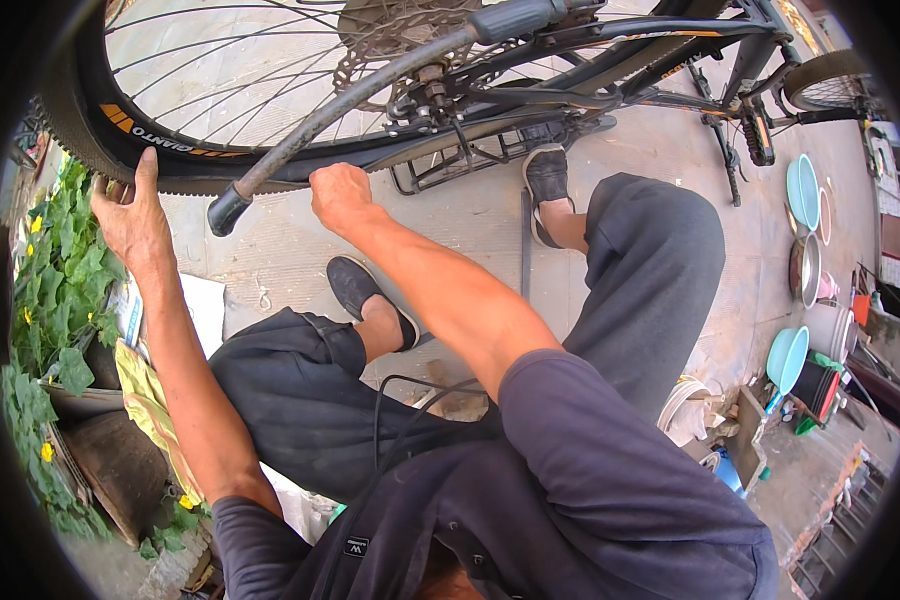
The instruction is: The person removes the inner tube from a bicycle tire, inspects it for damage, and applies a patch to a hole. The person then prepares to reinstall the tube into the tire.
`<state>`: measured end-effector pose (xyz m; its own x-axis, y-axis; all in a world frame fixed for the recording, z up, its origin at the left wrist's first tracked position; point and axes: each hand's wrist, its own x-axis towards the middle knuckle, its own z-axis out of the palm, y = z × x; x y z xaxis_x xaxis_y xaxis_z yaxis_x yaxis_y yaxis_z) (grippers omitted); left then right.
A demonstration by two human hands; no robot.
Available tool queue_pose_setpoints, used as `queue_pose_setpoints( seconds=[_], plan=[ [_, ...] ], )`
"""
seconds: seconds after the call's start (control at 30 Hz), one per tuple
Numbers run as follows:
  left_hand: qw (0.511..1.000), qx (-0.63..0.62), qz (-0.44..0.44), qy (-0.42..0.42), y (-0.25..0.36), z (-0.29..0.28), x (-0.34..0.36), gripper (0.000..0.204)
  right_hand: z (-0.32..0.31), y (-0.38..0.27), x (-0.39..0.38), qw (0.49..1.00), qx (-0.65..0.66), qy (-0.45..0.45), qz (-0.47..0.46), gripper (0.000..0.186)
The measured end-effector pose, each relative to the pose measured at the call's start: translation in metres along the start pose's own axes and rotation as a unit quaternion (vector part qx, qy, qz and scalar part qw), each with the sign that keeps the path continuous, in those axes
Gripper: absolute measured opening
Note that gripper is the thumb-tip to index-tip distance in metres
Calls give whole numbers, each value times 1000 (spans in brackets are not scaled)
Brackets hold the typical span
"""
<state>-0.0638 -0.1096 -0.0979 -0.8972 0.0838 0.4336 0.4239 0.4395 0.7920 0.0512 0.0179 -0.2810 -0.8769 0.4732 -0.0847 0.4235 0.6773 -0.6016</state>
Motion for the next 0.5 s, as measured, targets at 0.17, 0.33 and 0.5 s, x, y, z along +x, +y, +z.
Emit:
queue_pose_setpoints(
  seconds=[0.17, 0.33, 0.5],
  plan=[
    [984, 99, -84, -123, -55, 10, -14, 93, 3, -36, 2, 994, 90, 51, -31, 13],
    [971, 172, -111, -121, -74, 21, -22, 86, -2, -85, 5, 968, 172, 124, -132, 11],
    [983, 158, -68, -71, -57, 19, -13, 44, -30, -118, -3, 960, 194, 139, -144, 12]
  ],
)
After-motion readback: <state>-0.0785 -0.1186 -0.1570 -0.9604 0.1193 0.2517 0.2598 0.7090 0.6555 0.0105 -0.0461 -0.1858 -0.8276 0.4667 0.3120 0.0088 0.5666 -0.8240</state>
